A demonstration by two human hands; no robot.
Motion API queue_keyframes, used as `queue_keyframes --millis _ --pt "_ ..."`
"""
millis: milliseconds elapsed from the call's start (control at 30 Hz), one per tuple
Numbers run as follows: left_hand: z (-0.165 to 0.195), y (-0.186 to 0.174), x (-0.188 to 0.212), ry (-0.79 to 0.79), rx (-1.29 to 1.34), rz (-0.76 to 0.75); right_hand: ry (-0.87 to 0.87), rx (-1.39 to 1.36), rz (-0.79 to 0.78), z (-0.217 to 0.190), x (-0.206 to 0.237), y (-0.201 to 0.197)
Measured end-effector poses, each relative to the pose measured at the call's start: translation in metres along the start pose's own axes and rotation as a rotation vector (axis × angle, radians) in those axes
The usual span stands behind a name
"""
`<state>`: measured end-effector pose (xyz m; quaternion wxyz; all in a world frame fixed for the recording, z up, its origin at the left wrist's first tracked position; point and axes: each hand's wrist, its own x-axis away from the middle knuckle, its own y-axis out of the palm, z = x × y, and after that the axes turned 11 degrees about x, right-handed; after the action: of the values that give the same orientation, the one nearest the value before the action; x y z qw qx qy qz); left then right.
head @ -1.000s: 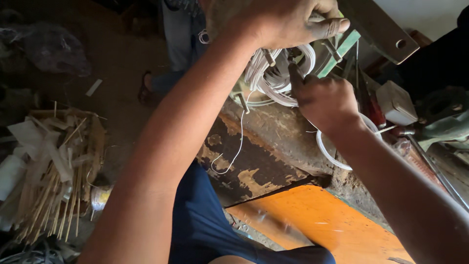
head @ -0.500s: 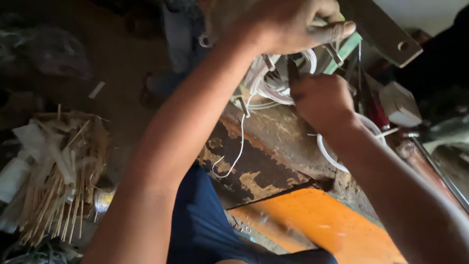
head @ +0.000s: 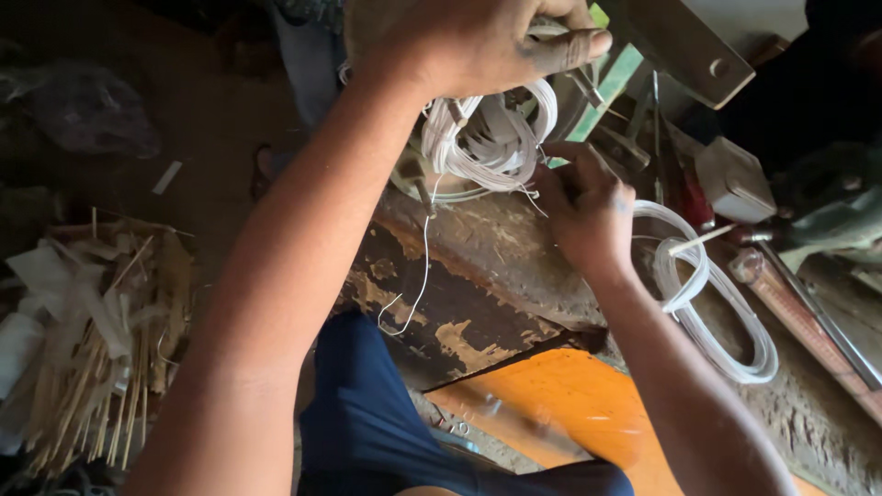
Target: The person winds white insulated wire around a motor stator, using a wooden stick to push the wire into slots and hands to guide and pack the coils. They repeatedly feed wire from a nearby coil, adjust the winding, and use pliers to cut the wire.
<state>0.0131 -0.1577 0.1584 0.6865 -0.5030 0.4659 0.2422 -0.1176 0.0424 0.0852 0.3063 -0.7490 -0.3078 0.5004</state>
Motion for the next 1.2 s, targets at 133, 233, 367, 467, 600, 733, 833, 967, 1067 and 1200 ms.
queue_keyframes --millis 133,233,367,467,600,733,833,967,1067,1200 --pt "0.001 0.0 -0.001 -0.061 -0.007 -0.006 -0.28 0.166 0.066 -0.009 -0.004 -0.005" --pt "0.0 0.0 0.0 -0.074 0.012 -0.019 -0.618 0.597 0.123 -0.015 -0.005 -0.02" --pt "0.0 -0.001 0.002 -0.075 0.08 -0.014 -0.864 0.65 0.09 -0.026 -0.006 -0.032" --pt "0.002 -0.002 0.0 -0.107 0.126 -0.036 -0.913 0.384 0.095 -0.035 -0.013 -0.023" --pt "0.008 -0.006 -0.002 -0.234 0.069 -0.074 -0.863 0.237 0.039 -0.041 -0.028 0.01" --pt "0.012 -0.01 -0.005 -0.117 -0.033 -0.05 -0.913 0.193 0.183 -0.027 -0.038 0.032" --pt "0.013 -0.009 -0.006 -0.111 -0.11 -0.038 -1.012 0.235 0.209 -0.013 -0.048 0.038" --pt "0.008 -0.004 -0.003 -0.155 -0.094 -0.045 -1.066 0.237 0.21 -0.006 -0.064 0.044" --pt "0.007 -0.004 -0.006 -0.426 -0.124 -0.227 -1.009 0.222 0.146 -0.012 -0.065 0.046" --pt "0.037 -0.01 -0.008 -0.16 -0.146 -0.036 -0.922 0.18 0.2 -0.021 -0.046 0.03"
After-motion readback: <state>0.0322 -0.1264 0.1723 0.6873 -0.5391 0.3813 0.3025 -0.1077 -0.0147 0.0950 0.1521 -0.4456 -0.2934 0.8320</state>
